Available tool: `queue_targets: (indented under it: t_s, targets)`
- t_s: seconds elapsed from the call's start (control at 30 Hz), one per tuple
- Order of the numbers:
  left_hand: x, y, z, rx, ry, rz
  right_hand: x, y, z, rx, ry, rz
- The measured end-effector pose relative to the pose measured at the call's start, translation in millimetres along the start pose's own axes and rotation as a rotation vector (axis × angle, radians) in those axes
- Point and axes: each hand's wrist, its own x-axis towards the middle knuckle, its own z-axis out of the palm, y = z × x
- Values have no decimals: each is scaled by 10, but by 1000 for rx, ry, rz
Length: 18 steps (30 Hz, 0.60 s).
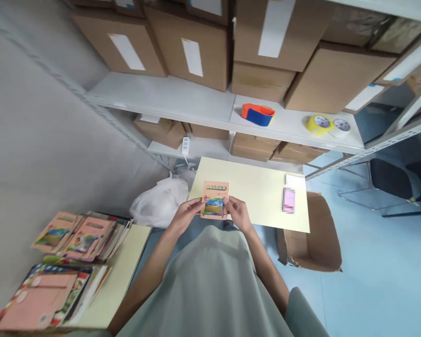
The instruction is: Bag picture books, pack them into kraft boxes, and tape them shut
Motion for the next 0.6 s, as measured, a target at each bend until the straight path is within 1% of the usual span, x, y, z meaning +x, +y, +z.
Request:
queue_targets:
  t_s: [0.07, 0.1, 0.17, 0.2, 0.27, 0.33, 0.37, 0.43, 0.5, 0.6]
  targets:
    - [161, 53, 230, -11, -39, -14, 105, -29, -235, -7, 21, -3]
    - [228, 76, 326, -12, -34, -18, 156, -36, -333, -20, 26, -4]
    - [344, 115, 475, -10, 20, -22, 250, -41, -491, -64, 45, -11]
    - [399, 131, 531, -5, 60, -19, 292, -43, -549, -104, 77, -23]
    - [502, 159, 626, 18, 139, 12, 363, -51, -621, -224, 193, -63]
    - [591, 182, 722, 75, 200, 84, 421, -73, -630, -345, 303, -102]
    - [628, 191, 779, 113, 219, 132, 447, -89, -611, -380, 320, -111]
    - [675, 197, 913, 185, 226, 231, 499, -128, -544, -377, 273, -115]
    - [683, 182, 1064, 246, 197, 316, 551, -168, -472, -337, 206, -113]
    - [643, 136, 1257, 342, 132, 370, 625, -215, -458, -329, 179, -100]
